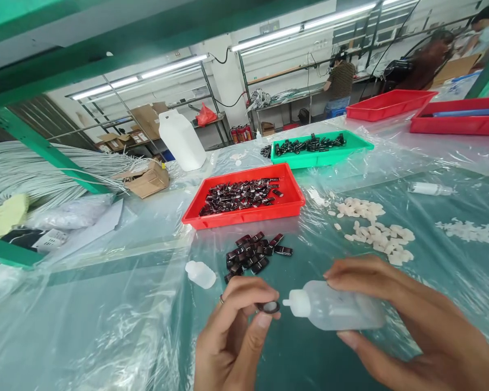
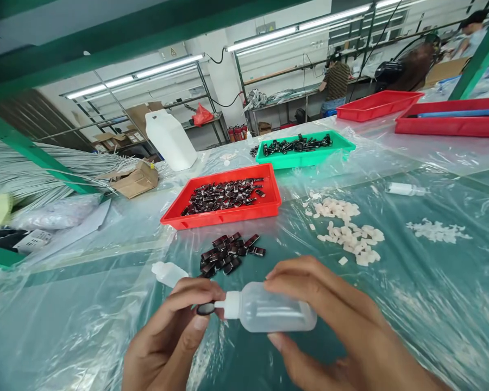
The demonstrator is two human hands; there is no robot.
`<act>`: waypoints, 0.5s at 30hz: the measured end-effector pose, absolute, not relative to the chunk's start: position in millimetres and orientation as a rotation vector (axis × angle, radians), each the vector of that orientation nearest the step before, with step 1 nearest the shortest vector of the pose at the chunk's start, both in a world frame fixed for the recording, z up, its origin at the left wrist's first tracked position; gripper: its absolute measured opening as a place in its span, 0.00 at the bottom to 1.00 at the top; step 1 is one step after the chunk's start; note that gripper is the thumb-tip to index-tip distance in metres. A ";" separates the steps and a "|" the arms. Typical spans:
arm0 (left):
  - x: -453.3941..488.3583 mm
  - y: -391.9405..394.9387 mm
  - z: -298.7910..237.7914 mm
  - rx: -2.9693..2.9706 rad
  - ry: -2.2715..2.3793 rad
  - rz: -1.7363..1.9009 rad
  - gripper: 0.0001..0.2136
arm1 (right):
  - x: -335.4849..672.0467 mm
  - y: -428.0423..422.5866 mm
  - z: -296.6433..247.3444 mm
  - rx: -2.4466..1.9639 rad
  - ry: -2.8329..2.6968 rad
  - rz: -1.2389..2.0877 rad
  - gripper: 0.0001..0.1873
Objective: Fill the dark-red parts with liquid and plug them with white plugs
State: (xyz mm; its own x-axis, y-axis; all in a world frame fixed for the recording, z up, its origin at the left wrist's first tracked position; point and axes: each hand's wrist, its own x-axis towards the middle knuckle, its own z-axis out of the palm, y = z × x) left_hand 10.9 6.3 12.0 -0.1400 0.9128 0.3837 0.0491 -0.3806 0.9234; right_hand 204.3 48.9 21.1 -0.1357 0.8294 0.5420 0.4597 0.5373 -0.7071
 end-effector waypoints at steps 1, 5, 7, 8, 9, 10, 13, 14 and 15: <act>11.4 7.0 11.4 1.442 1.132 1.616 0.04 | 204.6 48.9 21.1 -1.071 -1.776 0.448 0.17; 9.9 7.2 9.3 1.463 1.156 1.622 0.03 | 204.9 47.6 22.8 -1.052 -1.793 0.391 0.17; 9.0 6.7 8.9 1.479 1.154 1.615 0.03 | 207.1 45.3 23.0 -1.043 -1.810 0.360 0.17; 8.9 6.4 8.9 1.485 1.159 1.614 0.03 | 209.5 43.5 22.4 -1.041 -1.824 0.344 0.17; 9.1 6.1 9.0 1.488 1.167 1.614 0.03 | 212.7 41.3 21.2 -1.039 -1.845 0.327 0.17; 9.6 5.9 9.2 1.490 1.177 1.615 0.03 | 216.9 38.8 19.3 -1.036 -1.875 0.310 0.18; 12.1 5.2 9.7 1.497 1.201 1.627 0.04 | 231.8 30.8 10.9 -1.014 -2.016 0.251 0.21; 12.9 5.0 9.6 1.503 1.206 1.630 0.04 | 236.5 28.6 7.7 -0.999 -2.068 0.228 0.22; 13.6 4.8 9.5 1.506 1.212 1.632 0.04 | 240.7 26.7 4.8 -0.988 -2.110 0.205 0.23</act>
State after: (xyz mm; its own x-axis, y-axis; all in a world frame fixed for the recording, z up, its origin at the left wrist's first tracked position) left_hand 13.6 4.8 9.5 -0.1741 0.8890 0.4234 0.1487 -0.4013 0.9038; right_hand 240.7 26.7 4.8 -0.3921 0.7087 0.5864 0.5829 0.6846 -0.4377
